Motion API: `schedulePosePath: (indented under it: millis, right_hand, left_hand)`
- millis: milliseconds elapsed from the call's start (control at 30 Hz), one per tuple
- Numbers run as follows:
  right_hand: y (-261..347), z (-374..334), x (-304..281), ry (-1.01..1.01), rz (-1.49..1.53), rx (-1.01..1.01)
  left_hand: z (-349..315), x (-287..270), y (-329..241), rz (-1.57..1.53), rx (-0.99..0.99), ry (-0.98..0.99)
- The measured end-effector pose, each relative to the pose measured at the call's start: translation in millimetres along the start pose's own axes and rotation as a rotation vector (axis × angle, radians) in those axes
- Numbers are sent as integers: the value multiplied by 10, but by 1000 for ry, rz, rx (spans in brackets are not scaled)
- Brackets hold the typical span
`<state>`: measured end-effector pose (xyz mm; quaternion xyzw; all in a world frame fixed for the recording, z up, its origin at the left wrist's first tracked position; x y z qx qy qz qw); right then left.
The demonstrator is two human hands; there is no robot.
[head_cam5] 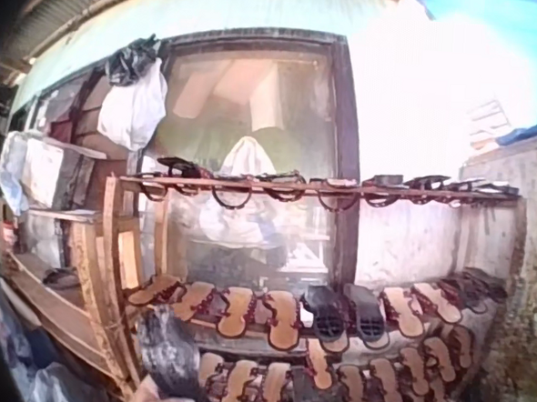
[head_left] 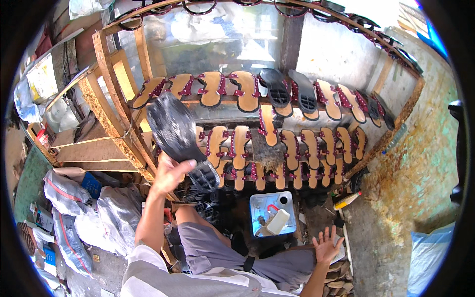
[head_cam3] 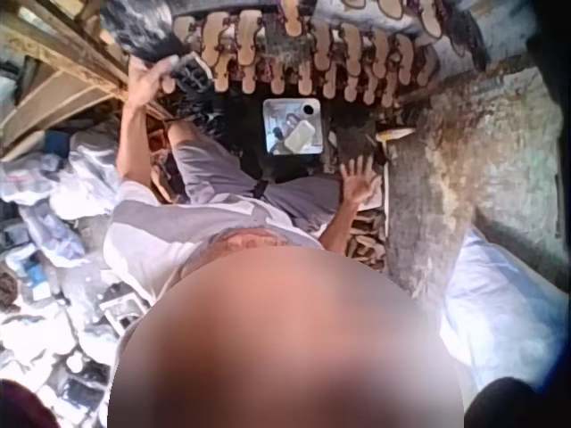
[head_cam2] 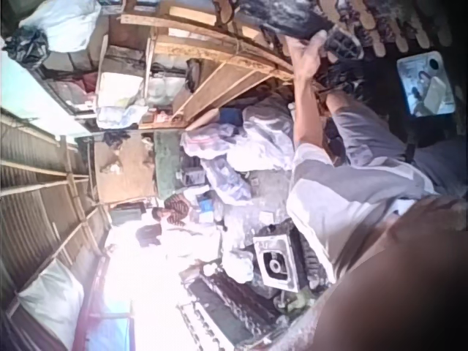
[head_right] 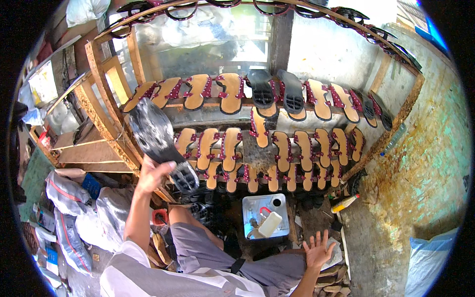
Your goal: The person sits on the floor and repeatedly picks up black sandals from a nearby pile. Using a small rectangular block, they rub the soles of the sandals, then place them on a wooden rack. The person continues this cycle of picking, polishing, and placing throughout the clip.
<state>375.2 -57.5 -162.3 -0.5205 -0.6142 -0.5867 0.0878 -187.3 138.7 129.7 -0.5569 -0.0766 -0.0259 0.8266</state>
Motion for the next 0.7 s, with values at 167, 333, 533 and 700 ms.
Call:
schedulePosePath:
  millis: [167,333,533,700]
  right_hand:
    - [-24,3,-39,-30,-92,-11]
    - [-44,20,-52,-37,-62,8]
    - [-66,47,-63,-3,-92,17]
    - [-91,102,-112,39,-143,19]
  left_hand:
    - [476,-503,-382,-52,70,-124]
    - [781,-865,-643,-56,59,-233]
    - [846,-738,-694,0,44,-183]
    - [941,-503,-499,185,-104,-102]
Point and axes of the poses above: each hand's wrist, its own z-axis towards the middle knuckle, its own x-axis out of the palm, y = z × x, the point moved 6 cm from there along z, towards the middle knuckle, and after that the axes turned 9 degrees about -y, right-handed, at the moved point
